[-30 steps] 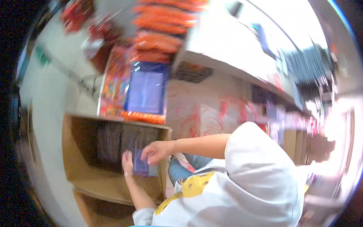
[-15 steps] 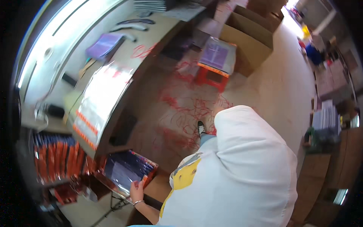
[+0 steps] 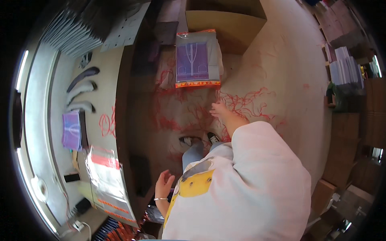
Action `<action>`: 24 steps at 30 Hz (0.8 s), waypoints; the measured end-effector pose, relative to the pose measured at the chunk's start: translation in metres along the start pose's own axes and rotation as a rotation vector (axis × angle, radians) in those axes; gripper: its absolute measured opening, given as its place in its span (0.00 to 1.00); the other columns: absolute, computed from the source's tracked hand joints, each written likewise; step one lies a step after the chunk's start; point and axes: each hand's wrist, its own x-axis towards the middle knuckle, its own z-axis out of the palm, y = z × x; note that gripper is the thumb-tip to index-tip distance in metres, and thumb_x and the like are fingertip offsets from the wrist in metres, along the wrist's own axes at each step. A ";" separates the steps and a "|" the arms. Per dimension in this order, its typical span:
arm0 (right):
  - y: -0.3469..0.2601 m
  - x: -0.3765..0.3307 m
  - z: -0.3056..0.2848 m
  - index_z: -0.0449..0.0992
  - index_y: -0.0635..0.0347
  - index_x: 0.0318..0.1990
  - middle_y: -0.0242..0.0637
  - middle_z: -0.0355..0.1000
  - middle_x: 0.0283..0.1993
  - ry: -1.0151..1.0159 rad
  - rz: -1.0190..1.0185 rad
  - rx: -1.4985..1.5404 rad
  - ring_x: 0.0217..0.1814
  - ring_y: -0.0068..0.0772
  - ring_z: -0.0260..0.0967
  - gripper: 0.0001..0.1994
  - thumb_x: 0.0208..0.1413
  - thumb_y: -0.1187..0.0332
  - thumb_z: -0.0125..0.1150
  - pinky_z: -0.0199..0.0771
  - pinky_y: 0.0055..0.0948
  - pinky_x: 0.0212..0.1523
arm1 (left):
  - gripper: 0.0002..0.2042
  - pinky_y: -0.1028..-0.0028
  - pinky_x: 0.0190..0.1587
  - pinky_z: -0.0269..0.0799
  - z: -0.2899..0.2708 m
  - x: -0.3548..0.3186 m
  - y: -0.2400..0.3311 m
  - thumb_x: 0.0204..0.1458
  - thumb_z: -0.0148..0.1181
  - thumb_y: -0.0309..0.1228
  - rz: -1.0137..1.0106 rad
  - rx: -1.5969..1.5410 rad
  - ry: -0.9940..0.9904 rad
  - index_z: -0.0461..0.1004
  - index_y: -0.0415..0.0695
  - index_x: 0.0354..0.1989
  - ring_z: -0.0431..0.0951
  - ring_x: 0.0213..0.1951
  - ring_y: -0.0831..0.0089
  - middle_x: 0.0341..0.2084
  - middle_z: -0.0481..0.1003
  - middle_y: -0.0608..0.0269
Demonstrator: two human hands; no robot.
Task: Packaging folded shirts into plastic bags and placing them into cardboard boxes.
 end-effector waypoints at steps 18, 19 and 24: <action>-0.189 0.119 0.010 0.65 0.58 0.55 0.49 0.67 0.54 0.618 -0.316 -0.849 0.56 0.48 0.65 0.31 0.41 0.60 0.64 0.65 0.40 0.55 | 0.20 0.68 0.40 0.70 0.015 0.470 0.171 0.54 0.55 0.47 -0.439 -0.352 -0.329 0.66 0.51 0.51 0.73 0.42 0.74 0.43 0.71 0.65; -0.189 0.140 -0.006 0.65 0.57 0.55 0.49 0.67 0.54 0.554 -0.310 -0.849 0.56 0.48 0.65 0.31 0.41 0.59 0.64 0.66 0.40 0.55 | 0.23 0.67 0.42 0.69 0.027 0.492 0.180 0.53 0.56 0.48 -0.430 -0.265 -0.310 0.66 0.50 0.53 0.72 0.45 0.72 0.46 0.70 0.63; -0.230 0.215 -0.003 0.68 0.56 0.51 0.50 0.69 0.48 0.542 -0.273 -0.824 0.52 0.51 0.67 0.27 0.42 0.57 0.66 0.68 0.40 0.51 | 0.35 0.68 0.55 0.65 0.091 0.604 0.214 0.53 0.55 0.49 -0.126 0.061 -0.097 0.58 0.34 0.61 0.68 0.55 0.59 0.55 0.66 0.47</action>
